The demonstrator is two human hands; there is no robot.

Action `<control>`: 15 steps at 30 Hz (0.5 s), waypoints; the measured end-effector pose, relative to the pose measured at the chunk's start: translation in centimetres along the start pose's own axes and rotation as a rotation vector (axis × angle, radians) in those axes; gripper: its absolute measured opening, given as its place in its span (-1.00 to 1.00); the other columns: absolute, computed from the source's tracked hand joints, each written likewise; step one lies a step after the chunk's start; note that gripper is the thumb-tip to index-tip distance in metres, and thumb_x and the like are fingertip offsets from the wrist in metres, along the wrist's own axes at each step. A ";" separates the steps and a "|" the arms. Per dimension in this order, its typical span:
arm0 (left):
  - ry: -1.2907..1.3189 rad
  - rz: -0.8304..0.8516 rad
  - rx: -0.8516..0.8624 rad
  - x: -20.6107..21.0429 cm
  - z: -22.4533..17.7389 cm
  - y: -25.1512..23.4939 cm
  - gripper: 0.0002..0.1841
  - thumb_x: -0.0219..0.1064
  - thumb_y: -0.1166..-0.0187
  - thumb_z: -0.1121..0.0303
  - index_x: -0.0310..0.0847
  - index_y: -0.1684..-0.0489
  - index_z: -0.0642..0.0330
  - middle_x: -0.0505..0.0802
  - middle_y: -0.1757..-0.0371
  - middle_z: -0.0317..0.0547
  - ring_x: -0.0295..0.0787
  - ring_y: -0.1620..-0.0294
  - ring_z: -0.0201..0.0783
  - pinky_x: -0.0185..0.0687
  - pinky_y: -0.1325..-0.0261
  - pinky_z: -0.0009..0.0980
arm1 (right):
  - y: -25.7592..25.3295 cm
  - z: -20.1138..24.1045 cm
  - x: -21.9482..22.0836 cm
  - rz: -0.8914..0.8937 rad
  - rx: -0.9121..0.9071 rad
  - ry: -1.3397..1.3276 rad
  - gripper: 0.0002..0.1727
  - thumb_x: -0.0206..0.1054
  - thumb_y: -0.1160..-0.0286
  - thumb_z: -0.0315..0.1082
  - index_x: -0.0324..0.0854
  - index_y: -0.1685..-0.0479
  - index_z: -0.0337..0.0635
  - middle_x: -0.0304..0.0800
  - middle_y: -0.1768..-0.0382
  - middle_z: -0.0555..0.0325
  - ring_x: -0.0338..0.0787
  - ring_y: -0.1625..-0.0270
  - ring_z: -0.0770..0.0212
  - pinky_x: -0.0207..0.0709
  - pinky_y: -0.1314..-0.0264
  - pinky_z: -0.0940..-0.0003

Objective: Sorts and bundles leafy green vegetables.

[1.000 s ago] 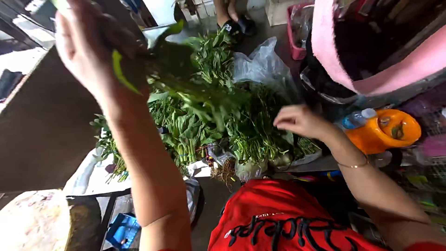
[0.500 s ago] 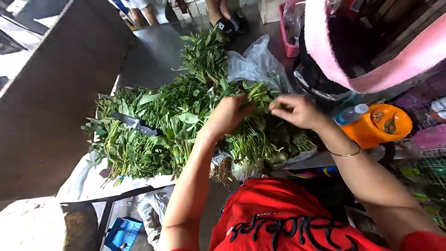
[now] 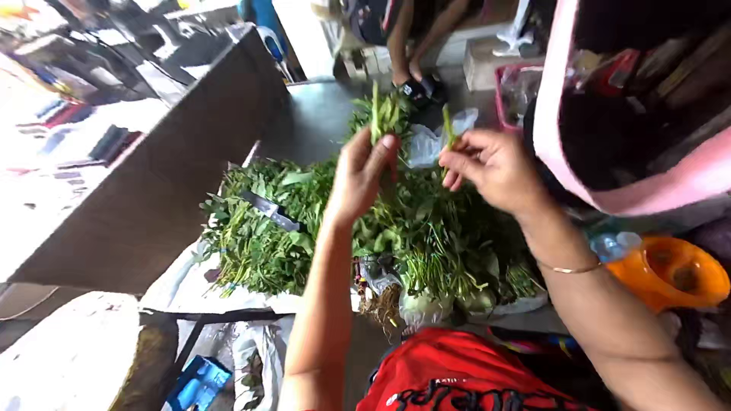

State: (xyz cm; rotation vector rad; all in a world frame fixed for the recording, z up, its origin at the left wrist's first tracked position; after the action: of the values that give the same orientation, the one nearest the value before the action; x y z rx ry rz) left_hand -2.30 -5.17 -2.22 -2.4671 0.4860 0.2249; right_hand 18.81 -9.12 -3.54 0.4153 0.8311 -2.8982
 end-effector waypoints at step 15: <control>0.158 -0.270 -0.055 1.2 1.9 0.7 -0.73 0.03 -0.84 0.30 0.63 0.01 0.25 0.78 0.29 -0.27 0.68 0.37 -0.49 0.68 0.25 -0.50 | -4.1 0.6 6.3 -0.055 -0.031 -0.153 -0.92 0.34 -0.49 -0.60 0.68 0.14 -0.36 0.85 0.25 0.10 0.86 0.35 0.38 0.84 0.24 0.43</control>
State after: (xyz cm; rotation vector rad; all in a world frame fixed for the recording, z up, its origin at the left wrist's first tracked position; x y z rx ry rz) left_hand -1.58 -4.96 -4.43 -2.5823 0.2085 -0.0682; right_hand 11.89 -6.09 -2.75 0.1678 0.8741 -2.9172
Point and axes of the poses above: each hand's wrist, its own y-axis away from the middle knuckle, its own x-axis out of the palm, z = x × y, the point moved 3 cm from there along -y, towards the middle knuckle
